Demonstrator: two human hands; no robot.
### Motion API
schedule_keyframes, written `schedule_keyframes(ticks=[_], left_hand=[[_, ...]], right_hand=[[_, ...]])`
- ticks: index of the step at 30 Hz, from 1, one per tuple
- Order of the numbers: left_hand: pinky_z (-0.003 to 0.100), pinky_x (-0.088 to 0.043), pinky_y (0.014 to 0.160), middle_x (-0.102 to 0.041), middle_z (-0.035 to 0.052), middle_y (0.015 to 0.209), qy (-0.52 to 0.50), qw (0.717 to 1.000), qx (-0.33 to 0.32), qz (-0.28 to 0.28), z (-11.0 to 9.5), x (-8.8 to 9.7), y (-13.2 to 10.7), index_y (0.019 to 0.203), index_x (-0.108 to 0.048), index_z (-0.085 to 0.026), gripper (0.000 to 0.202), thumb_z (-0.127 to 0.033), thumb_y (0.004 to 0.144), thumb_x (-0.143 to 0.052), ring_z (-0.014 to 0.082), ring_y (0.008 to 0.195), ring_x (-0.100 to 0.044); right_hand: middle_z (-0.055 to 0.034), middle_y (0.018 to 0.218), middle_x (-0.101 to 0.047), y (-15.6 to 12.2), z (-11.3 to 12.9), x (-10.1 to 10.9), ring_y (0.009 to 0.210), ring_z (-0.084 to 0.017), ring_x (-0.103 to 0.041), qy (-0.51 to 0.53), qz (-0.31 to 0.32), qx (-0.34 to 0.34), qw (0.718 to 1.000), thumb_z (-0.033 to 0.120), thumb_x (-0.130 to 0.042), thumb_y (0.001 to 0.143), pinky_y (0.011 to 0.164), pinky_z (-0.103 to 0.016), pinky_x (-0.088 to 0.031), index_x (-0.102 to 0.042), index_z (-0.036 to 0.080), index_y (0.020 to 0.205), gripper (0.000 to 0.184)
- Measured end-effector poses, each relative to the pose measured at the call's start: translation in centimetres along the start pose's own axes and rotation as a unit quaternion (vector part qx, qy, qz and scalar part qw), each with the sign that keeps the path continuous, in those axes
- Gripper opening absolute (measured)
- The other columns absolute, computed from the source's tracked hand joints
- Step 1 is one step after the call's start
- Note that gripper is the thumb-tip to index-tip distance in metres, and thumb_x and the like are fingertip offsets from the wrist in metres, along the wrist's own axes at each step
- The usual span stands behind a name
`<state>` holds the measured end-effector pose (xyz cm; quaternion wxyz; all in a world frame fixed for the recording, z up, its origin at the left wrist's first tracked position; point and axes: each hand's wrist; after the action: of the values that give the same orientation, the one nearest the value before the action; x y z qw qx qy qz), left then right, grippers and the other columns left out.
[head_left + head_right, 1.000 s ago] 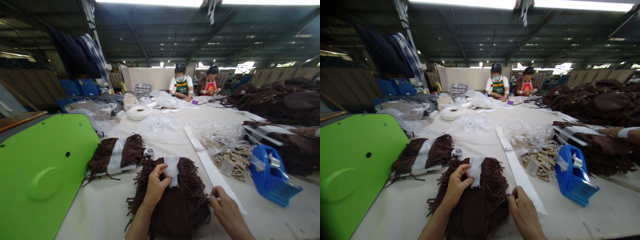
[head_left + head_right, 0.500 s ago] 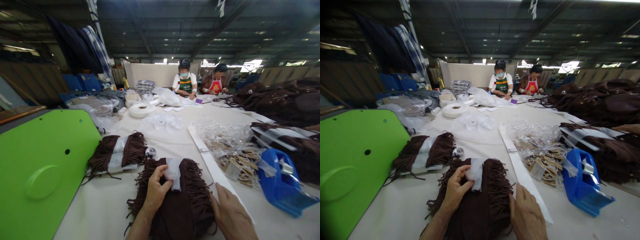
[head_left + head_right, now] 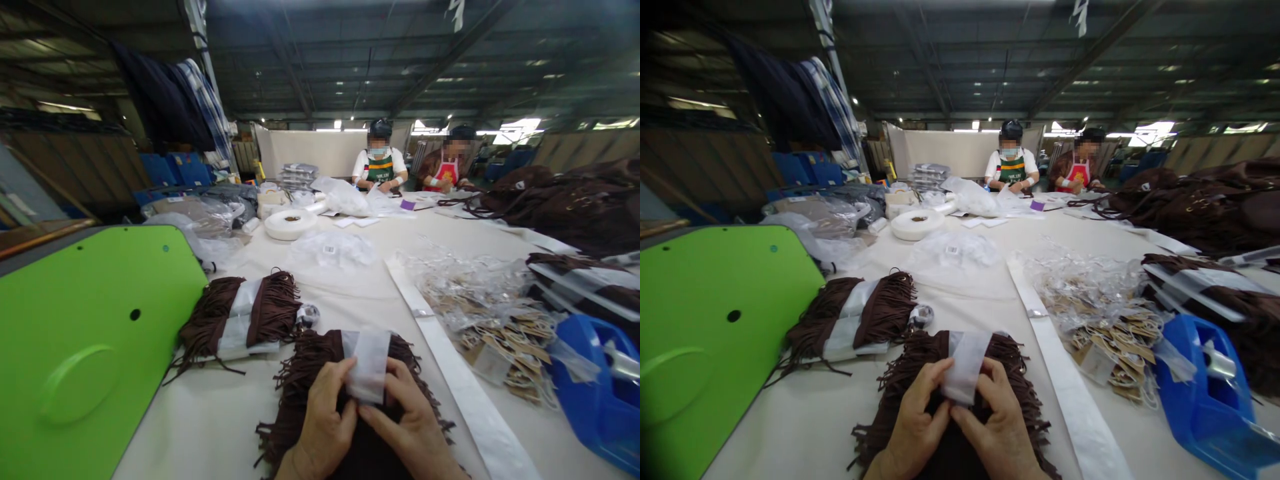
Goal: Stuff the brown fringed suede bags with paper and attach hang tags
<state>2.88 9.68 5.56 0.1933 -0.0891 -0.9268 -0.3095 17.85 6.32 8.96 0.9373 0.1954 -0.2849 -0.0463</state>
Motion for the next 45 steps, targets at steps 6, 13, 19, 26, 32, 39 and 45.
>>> schedule_keyframes(ticks=[6,13,19,26,32,39,45], left_hand=[[0.033,-0.048,0.087,-0.057,0.009,0.114,-0.007,0.998,0.069,-0.002,0.2,0.1,0.5,0.129,-0.038,-0.019,0.06,-0.009,0.072,-0.052,0.0204,0.101,-0.056],[0.036,-0.043,0.094,-0.058,0.0084,0.111,0.279,0.95,0.05,0.133,0.5,-0.1,5.5,0.111,-0.056,-0.016,0.039,0.0,0.078,-0.042,0.0213,0.106,-0.052],[0.03,-0.044,0.071,-0.061,0.0077,0.087,0.333,0.925,0.027,0.182,1.0,-0.4,8.5,0.085,-0.062,-0.016,0.018,-0.008,0.084,-0.046,0.0205,0.08,-0.056],[0.036,-0.039,0.076,-0.066,0.0075,0.084,0.306,0.939,-0.009,0.156,1.9,-1.2,9.0,0.087,-0.066,-0.019,0.017,-0.013,0.084,-0.051,0.0238,0.084,-0.052],[0.031,-0.043,0.078,-0.069,0.0038,0.093,0.239,0.961,-0.005,0.142,3.0,-1.6,9.4,0.103,-0.066,-0.021,0.032,-0.007,0.083,-0.046,0.0199,0.086,-0.054],[0.03,-0.047,0.073,-0.071,0.0034,0.086,0.183,0.971,0.034,0.149,3.6,-2.1,9.4,0.087,-0.071,-0.023,0.024,-0.011,0.078,-0.053,0.0201,0.081,-0.061],[0.03,-0.048,0.081,-0.071,0.0025,0.093,0.134,0.976,0.028,0.171,3.6,-1.1,9.1,0.094,-0.07,-0.023,0.03,-0.007,0.076,-0.051,0.0186,0.086,-0.061]], right_hand=[[-0.006,0.093,-0.064,-1.6,-0.7,0.1,0.086,-0.015,-0.063,-0.043,0.021,0.085,0.995,0.015,-0.05,0.085,0.073,-0.021,-0.052,-0.066,0.023,0.097,0.022],[-0.0044,0.089,-0.066,-2.2,-1.1,0.1,0.081,-0.014,-0.065,-0.031,-0.049,0.07,0.996,0.017,-0.052,0.084,0.07,-0.017,-0.051,-0.067,0.021,0.088,0.016],[-0.0071,0.094,-0.067,-2.5,-1.3,-0.7,0.086,-0.016,-0.065,-0.003,-0.099,0.072,0.993,0.02,-0.051,0.086,0.071,-0.019,-0.052,-0.068,0.022,0.093,0.019],[-0.0081,0.101,-0.067,-2.5,-1.7,-0.4,0.092,-0.017,-0.066,-0.036,-0.046,0.105,0.993,0.016,-0.049,0.085,0.074,-0.02,-0.053,-0.066,0.023,0.103,0.026],[-0.0075,0.103,-0.068,-2.5,-1.7,-0.3,0.096,-0.017,-0.065,-0.023,-0.072,0.092,0.993,0.017,-0.052,0.085,0.079,-0.019,-0.052,-0.067,0.023,0.105,0.026],[-0.007,0.106,-0.067,-3.2,-1.8,-1.5,0.098,-0.018,-0.065,-0.017,-0.121,0.067,0.99,0.022,-0.053,0.086,0.083,-0.021,-0.051,-0.068,0.025,0.103,0.023],[-0.0083,0.105,-0.068,-3.0,-1.4,-0.9,0.099,-0.02,-0.064,-0.088,-0.05,0.179,0.979,0.018,-0.049,0.086,0.081,-0.024,-0.053,-0.066,0.027,0.107,0.028]])
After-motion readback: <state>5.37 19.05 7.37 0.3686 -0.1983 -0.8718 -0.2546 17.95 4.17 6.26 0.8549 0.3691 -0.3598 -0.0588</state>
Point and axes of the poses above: each hand's wrist, its own y-axis towards the middle knuckle, its own x-axis out of the back of the hand, z = x × y
